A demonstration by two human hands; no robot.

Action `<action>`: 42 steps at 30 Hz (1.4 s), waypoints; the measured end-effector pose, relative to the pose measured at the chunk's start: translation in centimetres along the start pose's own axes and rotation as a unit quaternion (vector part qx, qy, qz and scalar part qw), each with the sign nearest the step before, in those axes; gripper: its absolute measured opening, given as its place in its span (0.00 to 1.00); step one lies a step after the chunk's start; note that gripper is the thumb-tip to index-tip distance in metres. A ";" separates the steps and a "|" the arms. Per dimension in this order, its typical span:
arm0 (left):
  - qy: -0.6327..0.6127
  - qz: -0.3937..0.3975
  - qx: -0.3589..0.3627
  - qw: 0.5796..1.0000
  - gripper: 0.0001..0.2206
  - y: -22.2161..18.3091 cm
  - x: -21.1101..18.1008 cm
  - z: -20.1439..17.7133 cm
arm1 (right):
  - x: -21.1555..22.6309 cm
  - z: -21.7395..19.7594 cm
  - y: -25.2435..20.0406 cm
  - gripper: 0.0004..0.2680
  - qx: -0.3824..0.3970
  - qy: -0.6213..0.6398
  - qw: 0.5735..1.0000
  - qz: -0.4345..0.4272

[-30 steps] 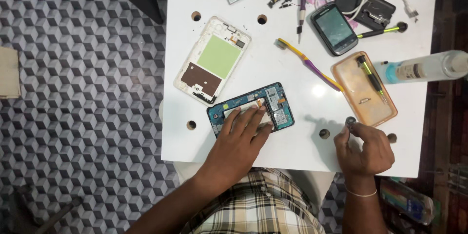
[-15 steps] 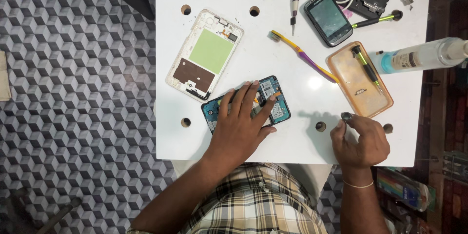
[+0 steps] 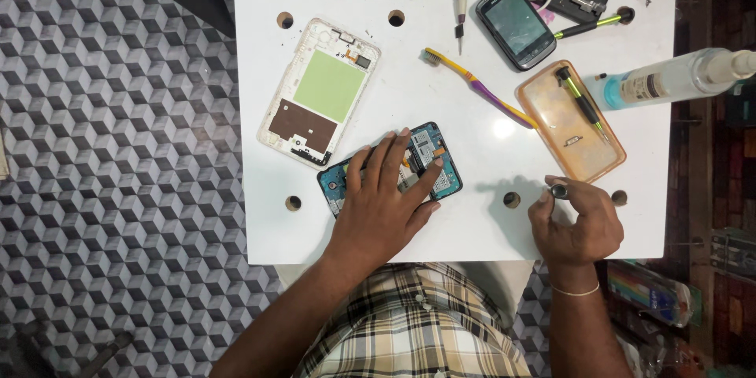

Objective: The person uses a screwdriver to remove screws from a small black mobile phone, removes the back cover, and sets it aside. They then pick up a white tablet, remove its back cover, and begin unscrewing internal components.

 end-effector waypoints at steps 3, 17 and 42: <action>0.000 0.008 0.009 1.000 0.23 0.0 0.0 0.1 | 0.1 0.1 0.1 0.07 0.000 -0.009 1.000 -0.005; 0.004 0.012 0.016 1.000 0.29 0.2 -0.1 0.3 | 0.2 1.3 0.6 0.08 0.058 -0.063 0.996 0.004; -0.044 -0.091 -0.149 0.984 0.16 -9.7 4.4 -5.3 | -0.1 0.5 -0.1 0.03 0.062 -0.096 0.993 0.017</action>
Point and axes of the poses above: each hand's wrist, its own y-axis towards the middle knuckle, its own z-axis out of the palm, x = y × z, the point moved 10 cm from there along y, towards the middle knuckle, and after that the axes turned 1 degree about z, right-handed, at the moved point
